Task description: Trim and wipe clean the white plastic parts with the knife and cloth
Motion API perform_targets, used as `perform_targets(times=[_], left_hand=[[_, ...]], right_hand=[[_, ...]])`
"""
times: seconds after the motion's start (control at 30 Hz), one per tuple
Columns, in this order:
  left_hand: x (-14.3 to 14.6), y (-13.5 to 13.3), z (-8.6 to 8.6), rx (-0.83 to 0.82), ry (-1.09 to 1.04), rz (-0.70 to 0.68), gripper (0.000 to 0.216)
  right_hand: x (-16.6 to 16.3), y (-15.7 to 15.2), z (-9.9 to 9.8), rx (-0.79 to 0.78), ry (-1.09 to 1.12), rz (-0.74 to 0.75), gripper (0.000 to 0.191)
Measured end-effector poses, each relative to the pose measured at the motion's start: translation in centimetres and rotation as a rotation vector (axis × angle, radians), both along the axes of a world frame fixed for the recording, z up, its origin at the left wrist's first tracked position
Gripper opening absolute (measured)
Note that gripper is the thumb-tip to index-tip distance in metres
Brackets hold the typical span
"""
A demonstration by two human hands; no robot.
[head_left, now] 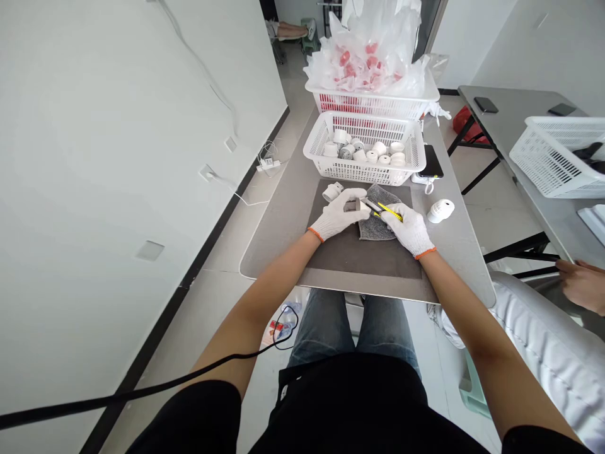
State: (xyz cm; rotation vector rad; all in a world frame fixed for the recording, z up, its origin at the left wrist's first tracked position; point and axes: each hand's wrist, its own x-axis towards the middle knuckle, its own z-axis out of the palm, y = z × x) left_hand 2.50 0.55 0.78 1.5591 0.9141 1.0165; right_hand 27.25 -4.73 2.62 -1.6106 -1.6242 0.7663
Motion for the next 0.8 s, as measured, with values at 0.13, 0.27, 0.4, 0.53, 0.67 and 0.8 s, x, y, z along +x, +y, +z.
perform_targets(times=[0.13,0.27,0.4,0.53,0.67,0.8], left_hand=[[0.3,-0.3,0.4,-0.079,-0.003,0.023,0.076],[0.2,-0.9,1.3,-0.073,0.062,0.072,0.064],[-0.2,-1.6,2.3,-0.001,0.317,0.158,0.056],[-0.1,-2.0,3.0,-0.001,0.371,0.181,0.059],[0.1,-2.2,3.3,0.016,0.378,0.192,0.057],[0.2,-2.3,3.4,0.044,0.417,0.237,0.062]], right_hand=[[0.0,0.0,0.0,0.007,-0.031,-0.013,0.044],[0.0,-0.1,0.2,0.007,-0.048,0.002,0.040],[-0.1,-0.3,0.6,0.021,-0.115,0.004,0.041],[-0.3,-0.5,0.8,0.017,-0.124,0.022,0.042],[-0.3,-0.5,0.7,0.018,-0.142,0.022,0.042],[-0.2,-0.4,0.6,0.021,-0.126,0.021,0.042]])
